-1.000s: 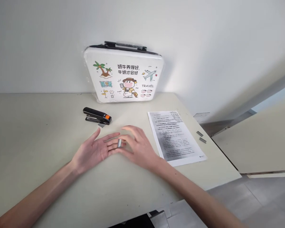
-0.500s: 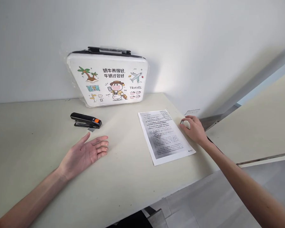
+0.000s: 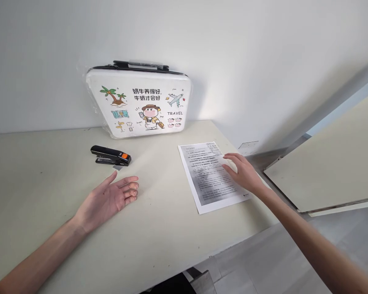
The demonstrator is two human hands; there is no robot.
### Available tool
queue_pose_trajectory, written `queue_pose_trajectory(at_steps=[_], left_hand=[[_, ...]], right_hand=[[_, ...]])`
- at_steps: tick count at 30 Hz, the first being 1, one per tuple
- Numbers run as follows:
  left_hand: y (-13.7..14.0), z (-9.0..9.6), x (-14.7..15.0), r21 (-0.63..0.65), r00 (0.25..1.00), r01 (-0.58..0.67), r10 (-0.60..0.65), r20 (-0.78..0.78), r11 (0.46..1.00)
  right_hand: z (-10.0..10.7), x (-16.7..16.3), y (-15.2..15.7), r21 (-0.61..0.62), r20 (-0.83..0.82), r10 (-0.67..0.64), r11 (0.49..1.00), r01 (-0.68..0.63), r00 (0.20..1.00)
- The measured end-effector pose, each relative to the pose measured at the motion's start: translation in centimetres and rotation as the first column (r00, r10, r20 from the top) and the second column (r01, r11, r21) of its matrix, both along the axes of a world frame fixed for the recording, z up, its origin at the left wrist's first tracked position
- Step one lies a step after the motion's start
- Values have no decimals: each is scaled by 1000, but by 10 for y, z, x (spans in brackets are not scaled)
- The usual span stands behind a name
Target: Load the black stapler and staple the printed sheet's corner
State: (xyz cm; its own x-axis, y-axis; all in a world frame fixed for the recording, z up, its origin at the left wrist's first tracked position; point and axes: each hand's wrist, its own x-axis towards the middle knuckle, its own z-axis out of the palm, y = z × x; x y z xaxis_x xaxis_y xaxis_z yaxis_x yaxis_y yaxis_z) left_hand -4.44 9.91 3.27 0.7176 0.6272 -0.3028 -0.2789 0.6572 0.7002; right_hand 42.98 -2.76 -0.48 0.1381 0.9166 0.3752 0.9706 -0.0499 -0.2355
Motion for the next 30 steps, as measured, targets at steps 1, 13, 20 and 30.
queue_pose_trajectory(at_steps=[1, 13, 20, 30], left_hand=[[0, 0, 0, -1, 1000, -3, 3, -2, 1000], [-2, 2, 1, -4, 1000, -4, 4, -12, 1000], [-1, 2, 2, 0, 1000, -10, 10, -21, 1000], [-2, 1, 1, -5, 1000, -14, 14, -26, 1000]], right_hand=[[2, -8, -1, -9, 10, 35, 999, -35, 999], [10, -51, -10, -81, 88, 272, 961, -265, 958], [21, -101, -23, -110, 118, 464, 885, -452, 878], [18, -111, -28, -127, 86, 477, 876, -466, 875]])
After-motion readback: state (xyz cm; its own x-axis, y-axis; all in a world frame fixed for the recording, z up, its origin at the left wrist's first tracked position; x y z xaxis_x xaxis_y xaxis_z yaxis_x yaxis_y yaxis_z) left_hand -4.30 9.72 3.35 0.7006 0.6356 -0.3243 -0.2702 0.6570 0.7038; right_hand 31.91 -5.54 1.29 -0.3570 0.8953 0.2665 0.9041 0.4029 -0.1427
